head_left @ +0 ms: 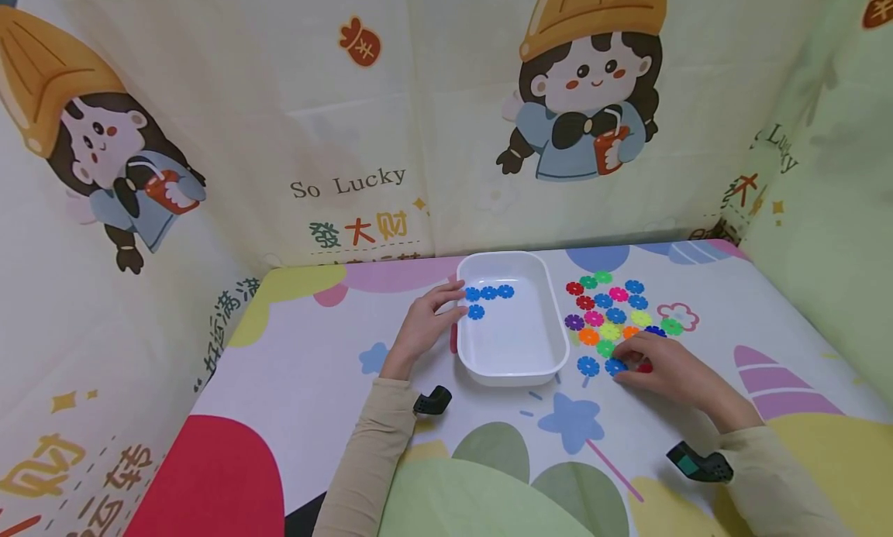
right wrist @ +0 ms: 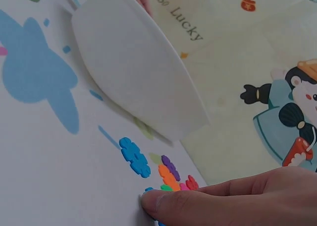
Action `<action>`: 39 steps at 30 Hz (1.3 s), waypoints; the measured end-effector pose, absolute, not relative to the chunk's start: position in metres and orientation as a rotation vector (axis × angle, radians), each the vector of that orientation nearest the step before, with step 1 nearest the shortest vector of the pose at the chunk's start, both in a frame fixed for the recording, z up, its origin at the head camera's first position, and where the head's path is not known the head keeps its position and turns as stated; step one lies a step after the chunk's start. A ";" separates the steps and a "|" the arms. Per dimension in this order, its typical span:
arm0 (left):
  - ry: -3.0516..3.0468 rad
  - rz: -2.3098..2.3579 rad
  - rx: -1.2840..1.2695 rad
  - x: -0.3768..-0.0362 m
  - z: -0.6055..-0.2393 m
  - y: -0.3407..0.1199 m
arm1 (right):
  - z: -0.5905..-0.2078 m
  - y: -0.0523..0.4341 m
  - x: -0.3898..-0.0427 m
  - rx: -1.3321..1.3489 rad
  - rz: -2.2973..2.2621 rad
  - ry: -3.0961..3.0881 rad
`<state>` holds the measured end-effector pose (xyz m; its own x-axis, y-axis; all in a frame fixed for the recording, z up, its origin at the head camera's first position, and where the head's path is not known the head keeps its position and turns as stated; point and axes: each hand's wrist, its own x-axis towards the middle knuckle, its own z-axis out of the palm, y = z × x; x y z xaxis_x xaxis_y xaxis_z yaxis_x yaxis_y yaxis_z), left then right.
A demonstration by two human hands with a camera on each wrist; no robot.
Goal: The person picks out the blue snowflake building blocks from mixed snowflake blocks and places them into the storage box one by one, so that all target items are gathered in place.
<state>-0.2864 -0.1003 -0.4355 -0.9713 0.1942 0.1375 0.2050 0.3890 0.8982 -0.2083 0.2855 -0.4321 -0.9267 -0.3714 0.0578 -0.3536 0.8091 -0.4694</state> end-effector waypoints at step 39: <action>-2.604 -1.702 -0.367 -0.286 -0.437 -0.100 | -0.428 0.287 -0.208 -0.786 -0.703 2.879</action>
